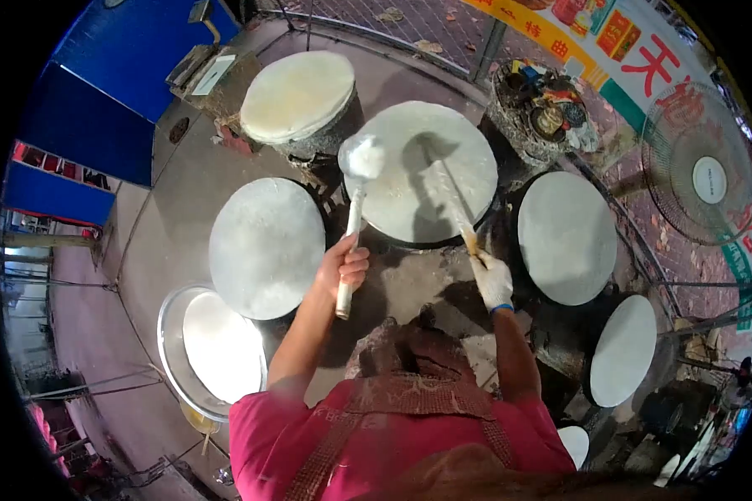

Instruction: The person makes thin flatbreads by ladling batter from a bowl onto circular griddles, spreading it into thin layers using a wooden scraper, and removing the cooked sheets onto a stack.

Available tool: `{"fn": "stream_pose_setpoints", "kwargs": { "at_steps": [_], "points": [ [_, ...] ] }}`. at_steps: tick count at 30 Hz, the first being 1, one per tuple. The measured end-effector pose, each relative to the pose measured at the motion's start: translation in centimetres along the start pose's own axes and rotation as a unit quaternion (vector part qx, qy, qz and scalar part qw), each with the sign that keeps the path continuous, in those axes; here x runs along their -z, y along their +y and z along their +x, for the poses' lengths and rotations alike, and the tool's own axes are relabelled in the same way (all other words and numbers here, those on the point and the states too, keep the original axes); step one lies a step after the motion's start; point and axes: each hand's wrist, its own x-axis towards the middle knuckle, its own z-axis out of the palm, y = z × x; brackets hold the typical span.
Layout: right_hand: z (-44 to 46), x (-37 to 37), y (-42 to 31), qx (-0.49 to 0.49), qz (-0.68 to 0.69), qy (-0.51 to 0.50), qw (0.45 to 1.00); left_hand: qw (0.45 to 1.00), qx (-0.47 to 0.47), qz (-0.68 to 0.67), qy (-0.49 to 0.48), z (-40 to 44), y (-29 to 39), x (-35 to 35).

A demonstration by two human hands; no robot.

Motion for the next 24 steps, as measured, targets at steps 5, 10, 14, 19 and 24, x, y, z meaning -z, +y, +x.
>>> {"fn": "stream_pose_setpoints", "kwargs": {
  "at_steps": [5, 10, 14, 19, 24],
  "points": [
    [1.0, 1.0, 0.7, 0.041, -0.078, 0.021, 0.996, 0.993, 0.013, -0.094, 0.067, -3.8, -0.4, -1.7],
    [-1.1, 0.4, -0.4, 0.022, 0.084, -0.082, 0.993, 0.982, -0.07, -0.061, 0.167, -2.1, -0.3, -0.2],
    [-2.2, 0.3, 2.7, 0.054, -0.022, 0.02, 0.998, 0.983, -0.083, -0.015, 0.165, 3.3, 0.0, -1.7],
    [-1.4, -0.5, 2.3, -0.002, 0.124, 0.005, 0.992, 0.899, -0.242, 0.218, 0.293, 11.9, -0.1, 0.8],
    [-1.2, -4.5, 0.5, -0.027, 0.272, -0.081, 0.958, 0.881, -0.266, 0.21, 0.331, 12.4, -0.7, 1.2]
  ]
}}
